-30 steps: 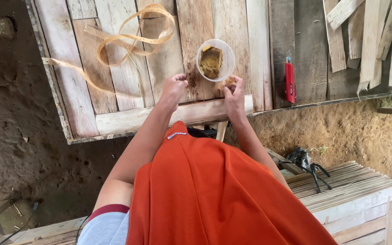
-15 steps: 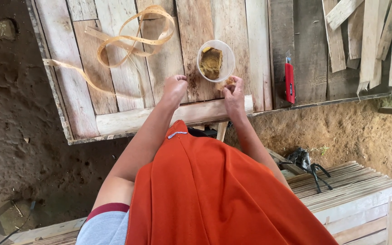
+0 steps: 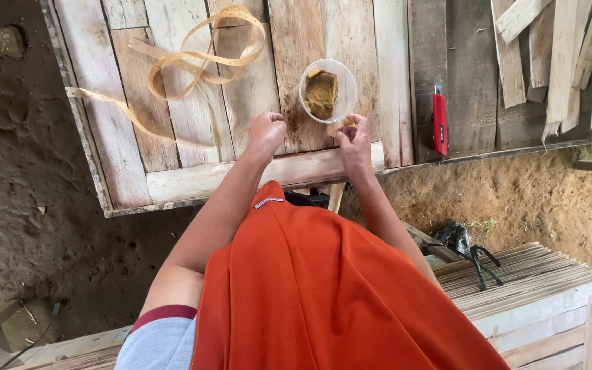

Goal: The person applies a brown paste from a plastic container onto a wooden plank using their fingers, then presses a perforated strip onto the plank. The person smooths the strip along the plank's length.

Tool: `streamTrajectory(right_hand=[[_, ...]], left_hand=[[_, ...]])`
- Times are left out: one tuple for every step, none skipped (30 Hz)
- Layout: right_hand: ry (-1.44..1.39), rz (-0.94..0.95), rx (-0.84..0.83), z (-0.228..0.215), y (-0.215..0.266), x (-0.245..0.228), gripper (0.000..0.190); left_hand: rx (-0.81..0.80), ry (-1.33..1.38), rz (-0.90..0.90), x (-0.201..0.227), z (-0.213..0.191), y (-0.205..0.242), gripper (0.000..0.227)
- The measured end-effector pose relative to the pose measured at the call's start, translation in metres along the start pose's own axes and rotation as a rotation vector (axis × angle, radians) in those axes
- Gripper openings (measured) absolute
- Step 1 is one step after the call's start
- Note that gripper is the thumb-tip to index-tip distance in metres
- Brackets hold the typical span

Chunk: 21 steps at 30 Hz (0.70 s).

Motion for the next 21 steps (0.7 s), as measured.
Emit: streamTrajectory(right_hand=[[0.000, -0.001, 0.001, 0.000, -0.001, 0.002, 0.047], [0.007, -0.007, -0.002, 0.000, -0.001, 0.004, 0.047], [0.014, -0.012, -0.007, 0.000, -0.001, 0.006, 0.046], [0.014, -0.013, -0.007, 0.000, -0.001, 0.007, 0.046], [0.000, -0.003, -0.012, 0.001, -0.001, 0.009, 0.046], [-0.014, 0.008, -0.018, 0.002, -0.001, 0.011, 0.046], [-0.014, 0.007, -0.019, 0.002, 0.000, 0.008, 0.046], [-0.012, 0.005, -0.022, 0.002, 0.001, 0.004, 0.046], [-0.010, 0.002, -0.023, 0.002, 0.002, 0.000, 0.046], [-0.010, 0.001, -0.023, 0.003, 0.001, 0.000, 0.046], [0.001, 0.003, -0.024, 0.003, 0.001, 0.001, 0.046], [0.012, 0.005, -0.024, 0.003, 0.001, 0.002, 0.046], [0.012, 0.005, -0.024, 0.003, 0.001, 0.000, 0.046], [0.016, 0.003, -0.027, 0.003, 0.002, -0.002, 0.046], [0.019, 0.000, -0.029, 0.003, 0.003, -0.004, 0.046], [0.020, -0.001, -0.029, 0.004, 0.002, -0.005, 0.046], [0.011, 0.008, -0.031, 0.004, 0.002, -0.004, 0.046], [0.003, 0.017, -0.032, 0.004, 0.002, -0.004, 0.047], [0.003, 0.017, -0.031, 0.004, 0.004, -0.005, 0.047], [-0.006, 0.023, -0.028, 0.004, 0.005, -0.006, 0.048], [-0.014, 0.029, -0.023, 0.003, 0.006, -0.007, 0.048]], left_hand=[[0.000, 0.000, 0.001, -0.003, 0.003, -0.003, 0.037], [0.001, -0.016, 0.005, -0.005, 0.006, -0.006, 0.036], [0.002, -0.033, 0.008, -0.008, 0.009, -0.009, 0.035], [0.002, -0.032, 0.008, -0.004, 0.006, -0.005, 0.035], [-0.011, -0.015, 0.008, 0.000, 0.004, -0.002, 0.036], [-0.024, 0.002, 0.008, 0.003, 0.002, 0.002, 0.037], [-0.023, 0.002, 0.008, 0.003, 0.001, 0.002, 0.037], [-0.018, -0.004, 0.012, 0.004, 0.000, 0.003, 0.038], [-0.012, -0.011, 0.016, 0.005, -0.002, 0.003, 0.038], [-0.011, -0.010, 0.017, 0.009, -0.006, 0.007, 0.038], [-0.012, -0.031, 0.022, 0.013, -0.009, 0.012, 0.037], [-0.012, -0.052, 0.027, 0.016, -0.013, 0.016, 0.037], [-0.012, -0.052, 0.026, 0.012, -0.010, 0.011, 0.037], [-0.011, -0.054, 0.032, 0.008, -0.007, 0.006, 0.037], [-0.008, -0.056, 0.039, 0.005, -0.004, 0.001, 0.037], [-0.008, -0.056, 0.039, 0.005, -0.004, 0.002, 0.037], [-0.018, -0.053, 0.036, 0.005, -0.003, 0.003, 0.036], [-0.027, -0.051, 0.033, 0.005, -0.002, 0.004, 0.036], [-0.028, -0.052, 0.034, 0.004, -0.001, 0.003, 0.036], [-0.028, -0.044, 0.035, 0.003, 0.001, 0.003, 0.036], [-0.029, -0.037, 0.037, 0.002, 0.002, 0.003, 0.035]])
Point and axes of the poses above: each hand's wrist, its own y-axis away from the middle knuckle, its own z-axis out of the palm, x = y × z, the point moved 7 cm from there along -y, towards the middle knuckle, and after that the axes turned 6 degrees about x, right-handed, at the moved point
